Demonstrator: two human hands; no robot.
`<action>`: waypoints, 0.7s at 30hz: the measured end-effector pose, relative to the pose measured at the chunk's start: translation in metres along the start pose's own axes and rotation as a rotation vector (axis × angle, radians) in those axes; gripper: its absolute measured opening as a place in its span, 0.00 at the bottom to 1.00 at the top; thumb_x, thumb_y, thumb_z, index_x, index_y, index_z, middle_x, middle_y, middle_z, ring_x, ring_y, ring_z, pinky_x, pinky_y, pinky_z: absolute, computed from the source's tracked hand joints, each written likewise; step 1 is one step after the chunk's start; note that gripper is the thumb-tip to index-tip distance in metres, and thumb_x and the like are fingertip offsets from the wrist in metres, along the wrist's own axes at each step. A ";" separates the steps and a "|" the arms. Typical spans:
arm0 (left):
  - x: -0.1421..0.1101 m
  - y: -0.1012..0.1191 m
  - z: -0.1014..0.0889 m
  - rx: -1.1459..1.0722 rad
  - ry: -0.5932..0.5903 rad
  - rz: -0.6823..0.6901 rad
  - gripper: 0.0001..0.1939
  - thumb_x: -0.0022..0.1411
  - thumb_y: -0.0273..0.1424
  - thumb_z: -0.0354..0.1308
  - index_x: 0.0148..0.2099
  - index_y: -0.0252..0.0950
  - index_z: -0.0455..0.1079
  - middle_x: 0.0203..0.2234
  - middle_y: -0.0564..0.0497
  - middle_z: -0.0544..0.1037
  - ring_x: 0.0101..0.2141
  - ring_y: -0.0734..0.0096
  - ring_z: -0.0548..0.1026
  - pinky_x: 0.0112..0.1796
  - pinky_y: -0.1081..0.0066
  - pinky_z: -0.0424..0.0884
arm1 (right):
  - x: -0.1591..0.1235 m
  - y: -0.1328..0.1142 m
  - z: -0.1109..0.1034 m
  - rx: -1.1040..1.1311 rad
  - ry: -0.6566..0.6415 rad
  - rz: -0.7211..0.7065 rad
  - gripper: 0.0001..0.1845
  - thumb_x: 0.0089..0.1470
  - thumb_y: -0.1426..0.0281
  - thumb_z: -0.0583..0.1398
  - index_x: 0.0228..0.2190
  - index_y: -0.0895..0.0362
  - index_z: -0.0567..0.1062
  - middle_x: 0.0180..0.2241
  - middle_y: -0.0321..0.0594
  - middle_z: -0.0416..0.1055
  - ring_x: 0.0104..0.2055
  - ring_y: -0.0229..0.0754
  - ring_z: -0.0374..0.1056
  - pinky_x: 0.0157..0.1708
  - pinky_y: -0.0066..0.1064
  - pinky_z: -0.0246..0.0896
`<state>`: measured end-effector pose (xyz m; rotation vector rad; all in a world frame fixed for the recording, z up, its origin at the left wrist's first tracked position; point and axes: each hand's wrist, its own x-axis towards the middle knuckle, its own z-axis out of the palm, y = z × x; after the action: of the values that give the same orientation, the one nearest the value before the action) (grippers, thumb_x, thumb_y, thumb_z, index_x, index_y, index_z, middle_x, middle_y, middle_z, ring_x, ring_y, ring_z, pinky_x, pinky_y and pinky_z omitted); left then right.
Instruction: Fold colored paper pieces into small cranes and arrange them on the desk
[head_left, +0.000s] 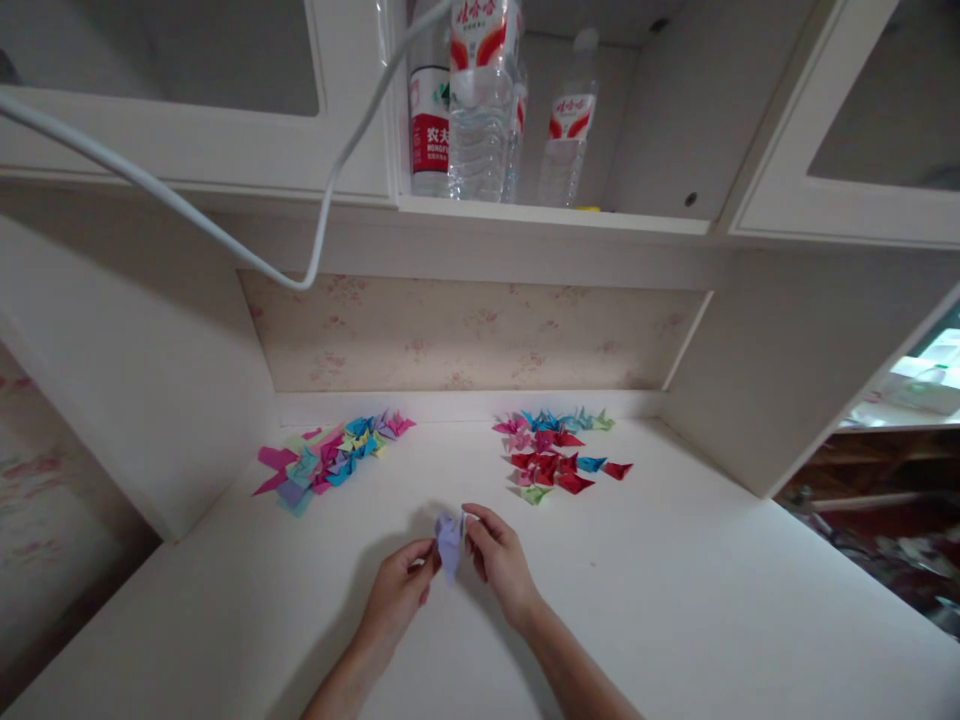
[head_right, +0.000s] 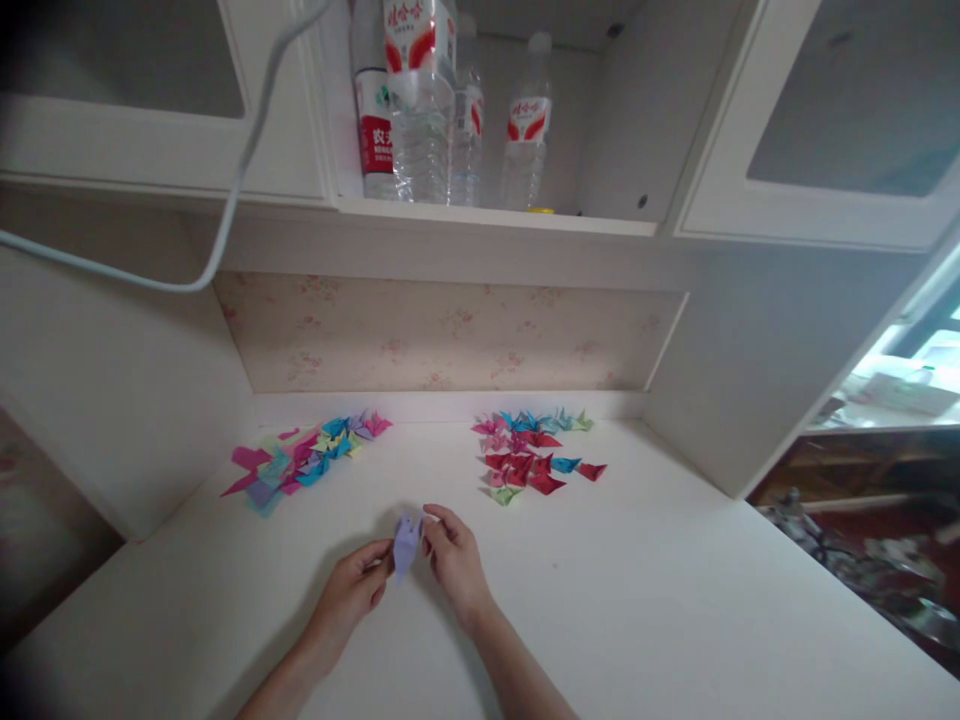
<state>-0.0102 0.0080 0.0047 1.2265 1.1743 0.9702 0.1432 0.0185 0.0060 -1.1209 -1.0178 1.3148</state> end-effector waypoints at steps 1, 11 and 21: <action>0.000 -0.001 0.000 0.017 -0.004 0.012 0.26 0.50 0.49 0.58 0.41 0.32 0.75 0.19 0.54 0.68 0.16 0.80 0.57 0.18 0.77 0.50 | 0.001 -0.004 -0.001 -0.021 -0.026 -0.006 0.24 0.50 0.55 0.59 0.44 0.57 0.72 0.19 0.30 0.63 0.13 0.29 0.49 0.12 0.24 0.40; 0.007 -0.020 0.004 0.150 -0.017 0.058 0.29 0.44 0.51 0.62 0.40 0.31 0.76 0.25 0.50 0.74 0.19 0.76 0.63 0.19 0.76 0.57 | 0.004 -0.024 -0.029 -0.405 -0.129 -0.105 0.17 0.53 0.57 0.57 0.26 0.57 0.75 0.18 0.32 0.66 0.15 0.31 0.56 0.15 0.23 0.47; 0.009 -0.025 0.003 0.314 -0.051 0.100 0.21 0.55 0.47 0.55 0.38 0.35 0.76 0.26 0.49 0.76 0.24 0.70 0.68 0.23 0.75 0.61 | 0.059 -0.120 -0.160 -1.154 0.019 -0.347 0.19 0.57 0.60 0.52 0.27 0.57 0.76 0.23 0.37 0.71 0.25 0.37 0.63 0.25 0.26 0.51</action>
<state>-0.0069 0.0133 -0.0211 1.5630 1.2671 0.8419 0.3241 0.0780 0.0897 -1.6483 -1.9411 0.3519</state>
